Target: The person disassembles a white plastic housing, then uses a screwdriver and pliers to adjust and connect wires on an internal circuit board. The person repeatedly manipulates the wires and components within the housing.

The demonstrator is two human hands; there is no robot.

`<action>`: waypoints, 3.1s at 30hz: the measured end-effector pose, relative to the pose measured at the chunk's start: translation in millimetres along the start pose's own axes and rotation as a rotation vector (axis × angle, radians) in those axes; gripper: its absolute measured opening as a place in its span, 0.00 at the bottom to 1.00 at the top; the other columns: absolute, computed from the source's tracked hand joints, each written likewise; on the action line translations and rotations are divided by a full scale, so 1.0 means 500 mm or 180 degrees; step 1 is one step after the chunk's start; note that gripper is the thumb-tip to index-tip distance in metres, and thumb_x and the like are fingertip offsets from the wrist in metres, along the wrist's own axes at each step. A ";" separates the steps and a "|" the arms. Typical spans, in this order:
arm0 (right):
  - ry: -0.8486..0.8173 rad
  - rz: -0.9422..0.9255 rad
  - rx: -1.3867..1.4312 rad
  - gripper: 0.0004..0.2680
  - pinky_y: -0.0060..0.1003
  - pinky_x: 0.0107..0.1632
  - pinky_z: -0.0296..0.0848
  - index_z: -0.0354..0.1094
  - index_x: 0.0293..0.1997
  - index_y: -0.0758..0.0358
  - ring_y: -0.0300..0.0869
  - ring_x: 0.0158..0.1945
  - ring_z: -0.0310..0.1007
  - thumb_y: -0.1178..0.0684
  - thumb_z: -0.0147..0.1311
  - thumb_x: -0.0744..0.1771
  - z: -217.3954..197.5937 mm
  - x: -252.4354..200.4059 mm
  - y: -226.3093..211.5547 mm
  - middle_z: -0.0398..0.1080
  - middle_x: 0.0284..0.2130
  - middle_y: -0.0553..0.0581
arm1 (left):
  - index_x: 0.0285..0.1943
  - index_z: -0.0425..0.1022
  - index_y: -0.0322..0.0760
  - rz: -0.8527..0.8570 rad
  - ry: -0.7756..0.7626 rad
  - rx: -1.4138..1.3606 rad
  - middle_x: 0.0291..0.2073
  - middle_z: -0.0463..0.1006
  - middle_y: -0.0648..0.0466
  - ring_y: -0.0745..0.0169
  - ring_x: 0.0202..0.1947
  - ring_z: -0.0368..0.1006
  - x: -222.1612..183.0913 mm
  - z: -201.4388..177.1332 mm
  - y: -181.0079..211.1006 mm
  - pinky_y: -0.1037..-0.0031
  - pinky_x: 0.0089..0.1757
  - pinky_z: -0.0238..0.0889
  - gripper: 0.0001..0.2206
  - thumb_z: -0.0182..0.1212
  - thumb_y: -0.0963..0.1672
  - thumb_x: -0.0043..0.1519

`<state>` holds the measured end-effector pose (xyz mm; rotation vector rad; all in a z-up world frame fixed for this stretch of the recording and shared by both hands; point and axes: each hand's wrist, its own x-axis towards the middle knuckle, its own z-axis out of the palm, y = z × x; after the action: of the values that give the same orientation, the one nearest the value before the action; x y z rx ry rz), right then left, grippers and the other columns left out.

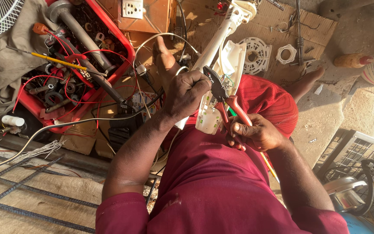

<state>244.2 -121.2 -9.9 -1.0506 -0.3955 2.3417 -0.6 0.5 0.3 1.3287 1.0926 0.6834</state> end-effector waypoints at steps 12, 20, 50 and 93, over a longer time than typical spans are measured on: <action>-0.0624 -0.0044 0.1094 0.11 0.38 0.25 0.76 0.69 0.34 0.68 0.53 0.33 0.77 0.48 0.63 0.66 -0.018 0.014 0.024 0.70 0.42 0.77 | 0.33 0.80 0.30 0.0012 -0.0015 -0.0309 0.26 0.79 0.56 0.73 0.31 0.74 -0.009 -0.001 0.008 0.77 0.36 0.70 0.09 0.58 0.42 0.63; -0.0992 0.0246 0.1445 0.10 0.43 0.32 0.80 0.70 0.40 0.71 0.56 0.34 0.79 0.51 0.62 0.66 -0.071 0.032 0.053 0.69 0.42 0.78 | 0.33 0.81 0.30 -0.0248 0.0070 -0.0532 0.20 0.74 0.58 0.76 0.21 0.65 -0.017 -0.006 0.007 0.80 0.26 0.61 0.09 0.58 0.42 0.62; 0.1670 0.0835 -0.1926 0.09 0.45 0.41 0.77 0.80 0.40 0.63 0.48 0.36 0.80 0.49 0.63 0.62 -0.218 -0.245 0.041 0.80 0.32 0.59 | 0.44 0.81 0.25 0.1036 -0.0532 0.0969 0.33 0.83 0.41 0.59 0.34 0.81 -0.001 0.014 0.174 0.69 0.35 0.73 0.09 0.60 0.41 0.62; 0.1943 -0.2354 -0.3426 0.09 0.53 0.36 0.75 0.64 0.34 0.69 0.59 0.31 0.76 0.53 0.49 0.69 0.068 -0.016 -0.099 0.70 0.26 0.66 | 0.41 0.83 0.33 0.0174 -0.1034 0.2368 0.33 0.83 0.43 0.49 0.34 0.81 -0.008 0.110 0.128 0.63 0.37 0.71 0.05 0.64 0.40 0.59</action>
<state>240.1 -87.2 40.1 -1.6054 -1.5448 0.9873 59.6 -14.9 57.4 2.0216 1.0808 0.0645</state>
